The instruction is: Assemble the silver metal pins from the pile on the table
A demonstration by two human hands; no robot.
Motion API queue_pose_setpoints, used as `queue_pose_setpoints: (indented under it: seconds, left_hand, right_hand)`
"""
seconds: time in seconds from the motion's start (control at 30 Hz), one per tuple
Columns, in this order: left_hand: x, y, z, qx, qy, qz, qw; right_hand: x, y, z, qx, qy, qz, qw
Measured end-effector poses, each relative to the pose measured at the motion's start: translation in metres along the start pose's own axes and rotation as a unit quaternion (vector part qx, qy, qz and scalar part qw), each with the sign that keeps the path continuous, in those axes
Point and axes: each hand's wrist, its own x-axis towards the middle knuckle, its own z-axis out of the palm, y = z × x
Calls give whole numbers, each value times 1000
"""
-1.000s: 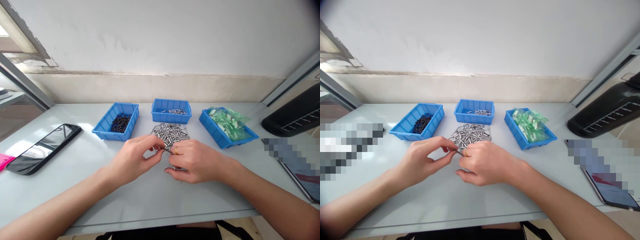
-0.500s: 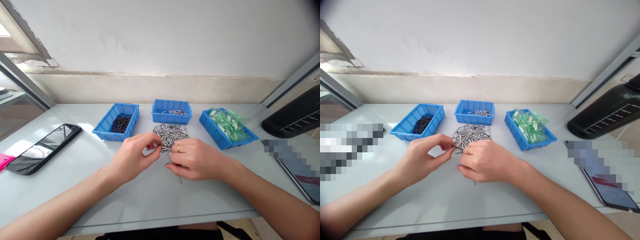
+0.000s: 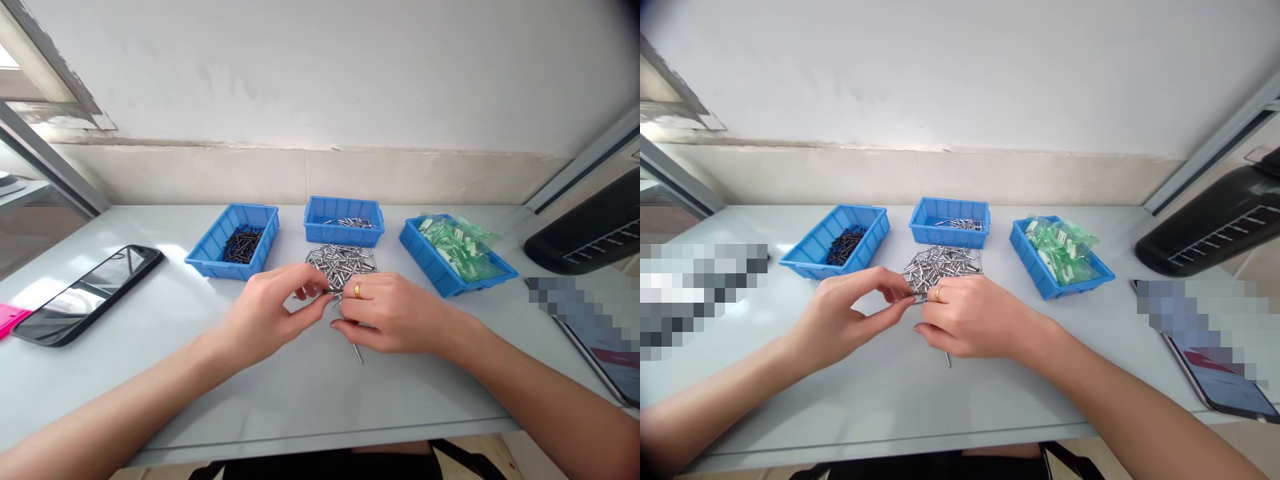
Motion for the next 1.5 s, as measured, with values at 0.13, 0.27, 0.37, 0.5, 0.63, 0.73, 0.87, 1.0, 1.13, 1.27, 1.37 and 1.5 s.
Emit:
queue_pose_setpoints:
  seconds: [0.13, 0.27, 0.37, 0.5, 0.63, 0.73, 0.87, 1.0, 1.13, 1.27, 1.37, 1.5]
  left_hand:
    - [0, 0, -1, -24, -17, 5, 1000]
    - [0, 1, -1, -31, -11, 13, 999]
    - [1, 1, -1, -37, -8, 14, 999]
    - [1, 1, -1, -49, -3, 23, 999]
    - [0, -1, 1, -66, -6, 32, 997]
    - [-1, -2, 2, -60, -3, 36, 998]
    - [0, -2, 1, -52, 3, 42, 998]
    - [1, -3, 1, -71, 6, 31, 997]
    - [1, -3, 0, -108, 1, 6, 994]
    - [3, -1, -2, -107, -6, -6, 994]
    - [4, 0, -6, -69, -12, 15, 997]
    - [4, 1, -12, -61, -32, 116, 991]
  right_hand:
    - [0, -2, 0, 14, -23, -4, 1000]
    - [1, -3, 0, 19, -28, -7, 999]
    - [2, -2, -2, 13, -7, -8, 1000]
    - [3, -1, -4, 15, 58, -1, 998]
    - [2, -1, -5, 17, 123, 7, 992]
    - [1, -1, -4, 1, 118, 3, 993]
    - [1, -1, -3, -19, 117, -4, 993]
    - [1, 0, -5, -20, 124, -1, 992]
    - [3, -1, -7, -16, 131, 8, 991]
    - [3, 0, -10, -29, 136, 17, 990]
    - [2, -1, -10, -36, 153, 13, 987]
    - [-1, -4, -11, -32, 168, -19, 985]
